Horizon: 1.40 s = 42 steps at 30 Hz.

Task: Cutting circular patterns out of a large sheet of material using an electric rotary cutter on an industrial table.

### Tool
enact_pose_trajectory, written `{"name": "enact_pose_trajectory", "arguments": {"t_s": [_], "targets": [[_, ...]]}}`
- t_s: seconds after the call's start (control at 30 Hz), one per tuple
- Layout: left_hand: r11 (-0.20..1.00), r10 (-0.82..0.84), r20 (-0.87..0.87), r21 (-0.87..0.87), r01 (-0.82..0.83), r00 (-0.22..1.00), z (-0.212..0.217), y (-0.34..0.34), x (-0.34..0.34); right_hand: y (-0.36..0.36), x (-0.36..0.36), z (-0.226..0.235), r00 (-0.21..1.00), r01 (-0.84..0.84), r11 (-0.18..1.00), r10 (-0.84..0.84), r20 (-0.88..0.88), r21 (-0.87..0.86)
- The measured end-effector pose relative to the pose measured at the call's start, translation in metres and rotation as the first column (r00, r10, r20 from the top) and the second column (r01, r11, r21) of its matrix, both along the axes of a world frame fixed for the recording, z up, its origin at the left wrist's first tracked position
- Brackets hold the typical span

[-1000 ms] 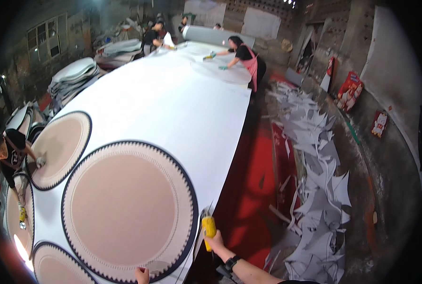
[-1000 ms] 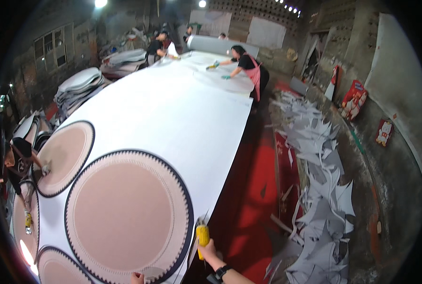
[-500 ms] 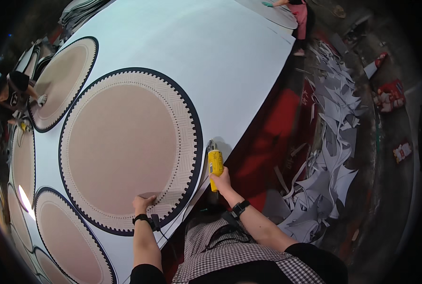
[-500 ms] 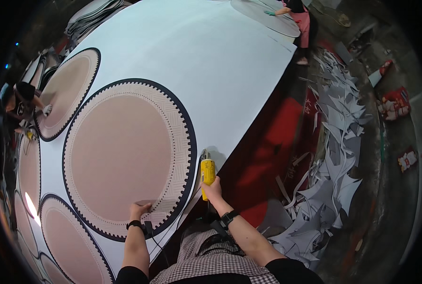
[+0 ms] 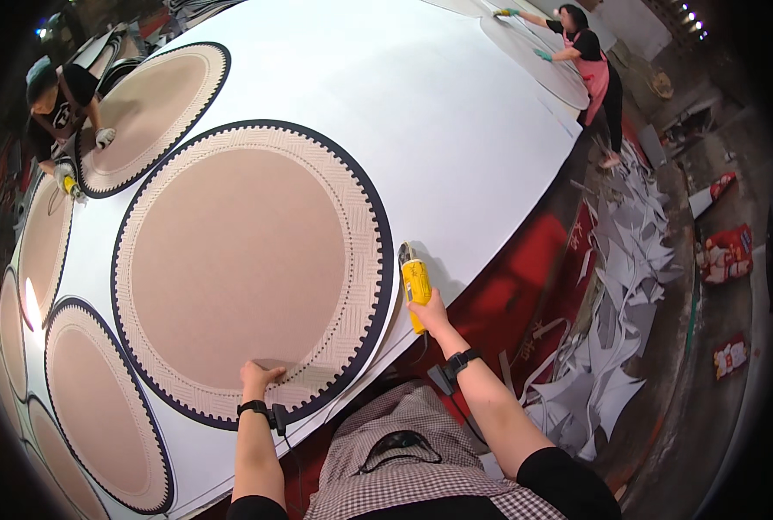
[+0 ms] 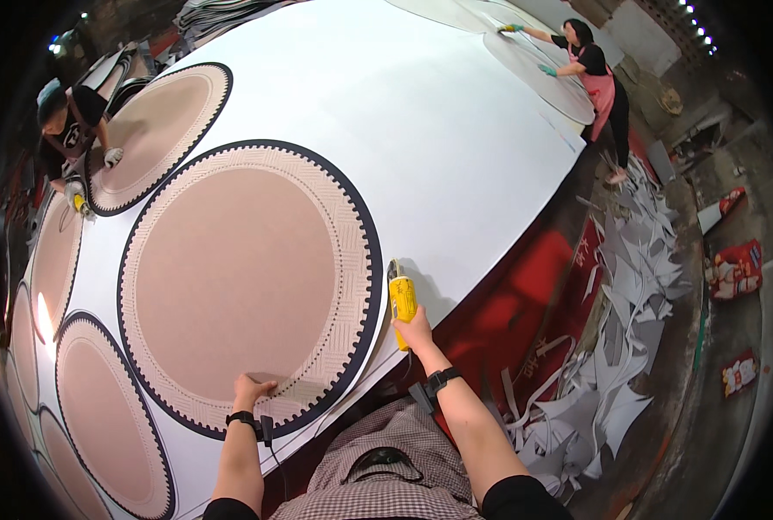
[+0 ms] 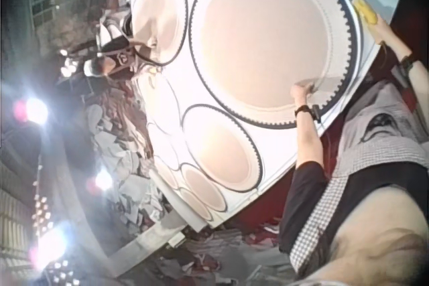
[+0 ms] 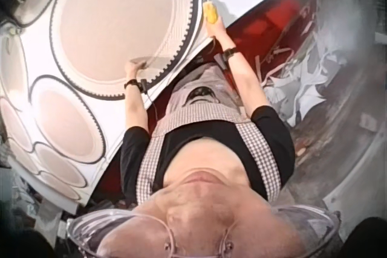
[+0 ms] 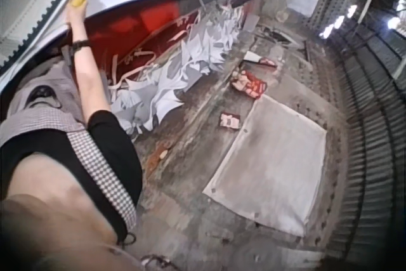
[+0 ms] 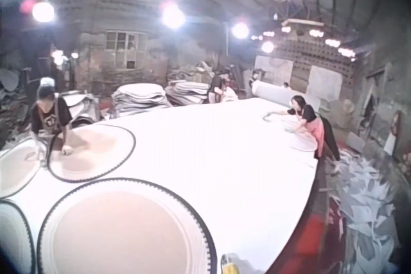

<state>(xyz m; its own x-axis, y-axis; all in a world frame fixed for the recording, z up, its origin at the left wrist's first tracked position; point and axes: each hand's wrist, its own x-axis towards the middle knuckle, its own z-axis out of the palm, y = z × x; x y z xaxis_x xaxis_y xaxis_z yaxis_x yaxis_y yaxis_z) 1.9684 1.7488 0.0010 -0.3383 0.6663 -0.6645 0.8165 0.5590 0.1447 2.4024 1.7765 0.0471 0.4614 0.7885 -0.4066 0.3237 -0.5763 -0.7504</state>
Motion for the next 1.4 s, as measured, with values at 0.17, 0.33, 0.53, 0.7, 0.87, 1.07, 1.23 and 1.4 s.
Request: {"name": "enact_pose_trajectory", "arguments": {"t_s": [0.17,0.33,0.53,0.7,0.87,1.07,1.23,1.4], "targets": [[0.999,0.004,0.026,0.035,-0.005,1.000,0.006,0.004,0.004,0.071,0.029,0.003,0.996,-0.094,0.995,0.094,0.007,0.021],[0.996,0.053,0.097,0.064,-0.059,0.994,0.008,0.050,0.015,0.137,0.054,-0.002,0.981,-0.170,0.985,0.165,0.099,0.042],[0.899,0.180,0.058,0.396,-0.188,0.982,0.005,0.174,0.070,0.243,0.074,0.026,0.918,-0.386,0.922,0.388,0.088,-0.039],[0.926,0.284,-0.006,0.263,-0.272,0.959,0.025,0.245,0.108,0.329,0.087,0.035,0.766,-0.625,0.774,0.633,0.112,-0.102],[0.939,0.328,-0.042,0.125,-0.321,0.944,0.030,0.253,0.102,0.402,0.066,0.041,0.737,-0.656,0.751,0.658,0.153,-0.069],[0.916,0.383,0.014,0.122,-0.381,0.924,0.014,0.253,0.103,0.498,0.048,0.025,0.584,-0.797,0.602,0.789,0.191,-0.049],[0.901,0.433,-0.025,0.053,-0.431,0.901,0.021,0.259,0.109,0.555,0.011,0.037,0.497,-0.847,0.528,0.827,0.262,-0.061],[0.916,0.399,-0.085,0.004,-0.400,0.913,0.024,0.264,0.104,0.595,-0.032,0.050,0.420,-0.883,0.460,0.863,0.280,-0.092]]}}
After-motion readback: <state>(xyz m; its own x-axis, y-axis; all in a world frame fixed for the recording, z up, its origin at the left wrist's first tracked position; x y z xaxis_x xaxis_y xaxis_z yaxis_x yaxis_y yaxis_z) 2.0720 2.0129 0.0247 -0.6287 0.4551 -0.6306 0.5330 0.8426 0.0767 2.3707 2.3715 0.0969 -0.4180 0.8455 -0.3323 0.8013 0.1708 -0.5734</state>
